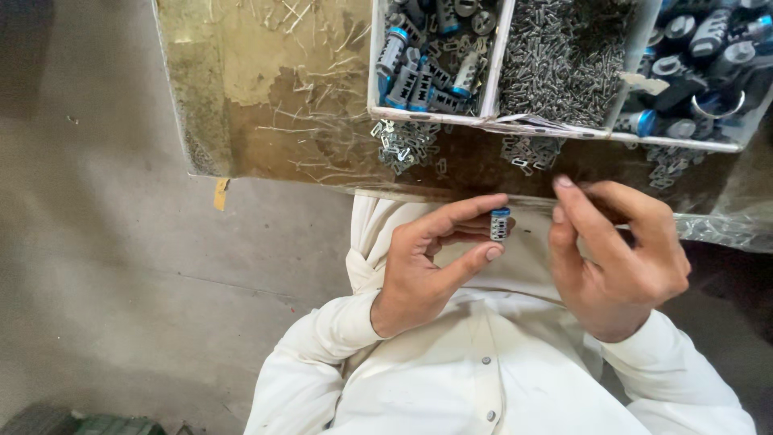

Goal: The person repeatedly picks small metal clips from a compartmentalized tray and attaches them to cylindrical blue-and-white components. The person handles the items one at a time, placing the assembled units back into the tray. The task continues in a repetitive loop without visible completion.

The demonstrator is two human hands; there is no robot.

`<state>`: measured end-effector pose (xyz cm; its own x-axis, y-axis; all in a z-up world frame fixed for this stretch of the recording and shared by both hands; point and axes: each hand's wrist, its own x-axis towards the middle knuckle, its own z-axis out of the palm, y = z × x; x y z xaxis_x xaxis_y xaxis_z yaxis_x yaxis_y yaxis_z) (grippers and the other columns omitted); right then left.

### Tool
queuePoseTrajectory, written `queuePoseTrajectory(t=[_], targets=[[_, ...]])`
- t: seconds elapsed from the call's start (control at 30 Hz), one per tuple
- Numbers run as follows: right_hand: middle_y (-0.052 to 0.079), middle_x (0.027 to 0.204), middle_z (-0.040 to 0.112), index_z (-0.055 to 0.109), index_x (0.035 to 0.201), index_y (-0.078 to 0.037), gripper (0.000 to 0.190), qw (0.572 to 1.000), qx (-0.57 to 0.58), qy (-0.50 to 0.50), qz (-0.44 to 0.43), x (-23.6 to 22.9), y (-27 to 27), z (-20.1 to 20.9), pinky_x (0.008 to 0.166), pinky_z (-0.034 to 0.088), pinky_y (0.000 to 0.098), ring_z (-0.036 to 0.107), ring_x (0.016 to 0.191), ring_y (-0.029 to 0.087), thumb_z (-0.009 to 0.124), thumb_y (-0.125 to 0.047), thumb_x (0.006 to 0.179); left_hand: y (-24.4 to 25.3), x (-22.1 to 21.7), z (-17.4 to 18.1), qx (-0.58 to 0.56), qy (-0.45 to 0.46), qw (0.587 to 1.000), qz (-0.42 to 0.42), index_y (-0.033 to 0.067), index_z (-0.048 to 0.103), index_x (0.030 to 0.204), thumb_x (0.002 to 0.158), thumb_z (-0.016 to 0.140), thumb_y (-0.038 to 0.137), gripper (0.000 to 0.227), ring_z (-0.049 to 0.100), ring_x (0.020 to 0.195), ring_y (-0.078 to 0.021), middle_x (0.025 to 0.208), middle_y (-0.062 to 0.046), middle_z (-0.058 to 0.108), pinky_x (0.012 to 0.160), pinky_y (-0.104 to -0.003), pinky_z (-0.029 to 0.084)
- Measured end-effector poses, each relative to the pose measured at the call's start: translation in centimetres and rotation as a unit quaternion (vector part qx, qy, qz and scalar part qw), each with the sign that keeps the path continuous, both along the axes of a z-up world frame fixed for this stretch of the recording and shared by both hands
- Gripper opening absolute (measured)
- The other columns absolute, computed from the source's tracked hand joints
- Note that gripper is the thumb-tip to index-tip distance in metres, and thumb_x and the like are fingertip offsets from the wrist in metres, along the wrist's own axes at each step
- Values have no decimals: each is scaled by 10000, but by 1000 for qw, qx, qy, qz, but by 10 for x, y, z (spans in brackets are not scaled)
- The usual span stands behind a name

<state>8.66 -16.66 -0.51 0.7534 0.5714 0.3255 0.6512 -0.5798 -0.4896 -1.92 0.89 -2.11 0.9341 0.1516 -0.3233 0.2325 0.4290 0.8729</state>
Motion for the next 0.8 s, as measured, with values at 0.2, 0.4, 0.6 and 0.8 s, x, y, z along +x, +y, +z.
queuePoseTrajectory(t=[0.2,0.4,0.6,0.8], targets=[[110,1143,651,780,1192,-47,250,1000,10,22,1,3,9,3,751,569,290,678,858,187,786,2,947,2,-1,1,12,-1,1000,2,-33,584,1447,994,729,45,482,688,1158,-129,1279,-88,709,1051,-276,571],[134,1060,668,791,1058,10,232,999,-31,-9,29,4,9,5,710,559,357,663,818,237,842,31,833,-1,-1,-2,15,10,1000,8,-42,594,1443,990,736,34,481,689,1148,-139,1268,-101,716,1050,-286,567],[117,1090,714,724,1106,-18,174,986,84,143,27,-7,-4,-1,810,585,288,722,946,216,831,-19,969,-3,2,0,2,-2,1000,-4,-39,577,1457,998,721,19,485,695,1172,-146,1275,-105,718,1079,-296,568],[133,1054,750,717,1116,-3,192,972,115,202,21,-15,-7,-11,798,587,271,748,933,214,808,-55,956,-2,4,4,9,-10,1000,-8,-42,576,1452,999,711,0,475,700,1179,-156,1296,-120,712,1091,-306,575]])
